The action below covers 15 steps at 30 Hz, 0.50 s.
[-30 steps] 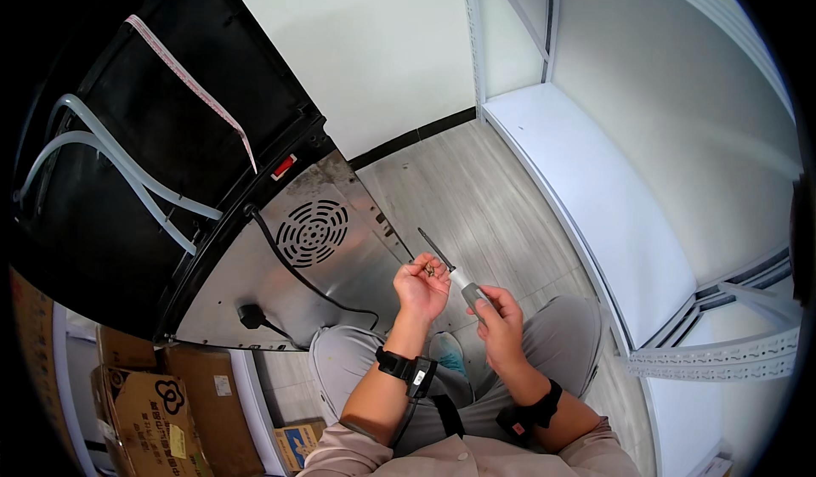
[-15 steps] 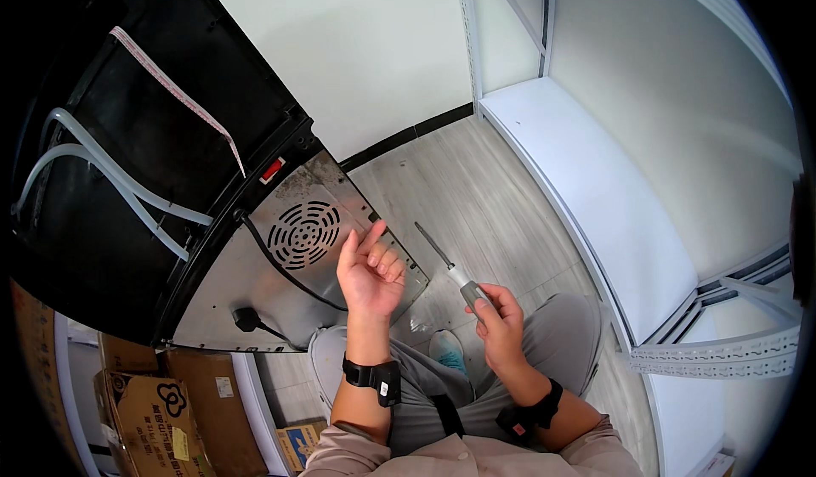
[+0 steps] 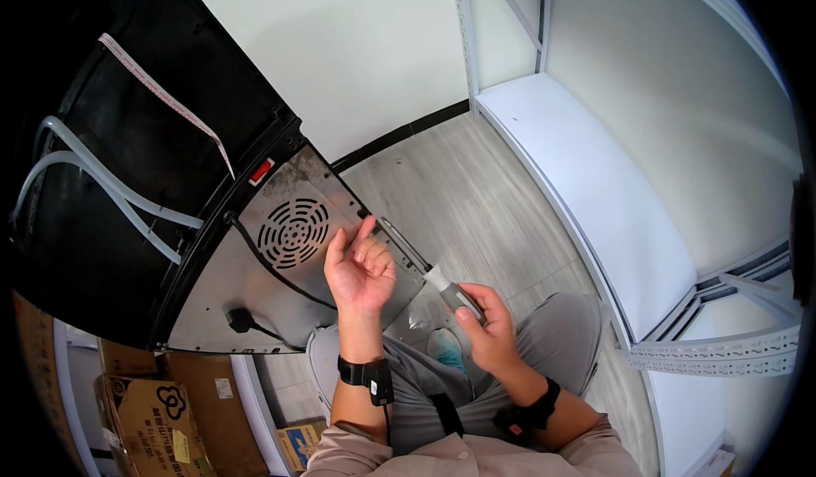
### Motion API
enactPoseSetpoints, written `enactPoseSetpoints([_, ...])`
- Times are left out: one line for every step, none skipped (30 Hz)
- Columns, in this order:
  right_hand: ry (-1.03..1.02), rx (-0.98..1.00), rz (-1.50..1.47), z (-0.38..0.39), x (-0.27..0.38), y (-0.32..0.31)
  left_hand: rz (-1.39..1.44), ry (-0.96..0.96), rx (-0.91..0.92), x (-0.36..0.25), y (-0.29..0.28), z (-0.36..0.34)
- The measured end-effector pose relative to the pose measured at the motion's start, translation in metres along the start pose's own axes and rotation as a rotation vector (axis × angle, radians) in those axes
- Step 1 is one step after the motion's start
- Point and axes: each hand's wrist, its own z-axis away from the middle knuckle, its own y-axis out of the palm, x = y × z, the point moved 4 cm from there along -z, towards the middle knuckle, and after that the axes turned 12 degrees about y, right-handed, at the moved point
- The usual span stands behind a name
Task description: The person uses a screwdriver to remove screws from the back panel of a small appliance. They systematically loosen and remove several screws from the lower section of the unit's rear casing.
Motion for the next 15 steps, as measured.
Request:
enactPoseSetpoints([-0.002, 0.003, 0.011, -0.002, 0.000, 0.003, -0.002, 0.002, 0.006, 0.000, 0.000, 0.000])
enactPoseSetpoints([-0.003, 0.007, 0.023, -0.004, 0.001, 0.006, -0.003, 0.003, 0.012, 0.001, -0.001, -0.001])
enactPoseSetpoints([-0.009, 0.006, 0.035, -0.006, 0.001, 0.008, -0.003, 0.005, 0.014, 0.001, -0.001, 0.000])
enactPoseSetpoints([-0.015, 0.006, 0.048, -0.008, 0.001, 0.010, -0.003, 0.008, 0.017, 0.002, -0.001, 0.001])
enactPoseSetpoints([-0.021, 0.007, 0.060, -0.010, 0.001, 0.012, -0.003, 0.011, 0.019, 0.004, -0.001, 0.001])
enactPoseSetpoints([-0.014, 0.009, 0.056, -0.011, 0.003, 0.012, -0.003, 0.005, 0.027, 0.005, 0.000, 0.001])
enactPoseSetpoints([-0.005, 0.014, 0.053, -0.011, 0.005, 0.014, -0.003, 0.003, 0.034, 0.005, 0.001, 0.002])
enactPoseSetpoints([0.003, 0.020, 0.049, -0.011, 0.007, 0.016, -0.003, 0.001, 0.042, 0.004, 0.002, 0.002])
enactPoseSetpoints([0.002, 0.013, 0.052, -0.011, 0.009, 0.017, 0.011, -0.016, 0.055, 0.005, 0.005, 0.002])
enactPoseSetpoints([0.002, 0.006, 0.055, -0.012, 0.011, 0.017, 0.025, -0.033, 0.068, 0.005, 0.010, 0.004])
enactPoseSetpoints([0.002, -0.001, 0.058, -0.012, 0.013, 0.017, 0.038, -0.051, 0.081, 0.006, 0.013, 0.004])
enactPoseSetpoints([-0.010, -0.010, 0.058, -0.012, 0.016, 0.017, 0.038, -0.053, 0.087, 0.005, 0.013, 0.003])
enactPoseSetpoints([-0.022, -0.020, 0.057, -0.013, 0.019, 0.018, 0.036, -0.057, 0.094, 0.004, 0.012, 0.002])
enactPoseSetpoints([-0.036, -0.030, 0.056, -0.013, 0.021, 0.018, 0.035, -0.060, 0.101, 0.003, 0.012, 0.000])
enactPoseSetpoints([-0.032, -0.032, 0.049, -0.014, 0.022, 0.018, 0.046, -0.067, 0.087, 0.001, 0.012, 0.000])
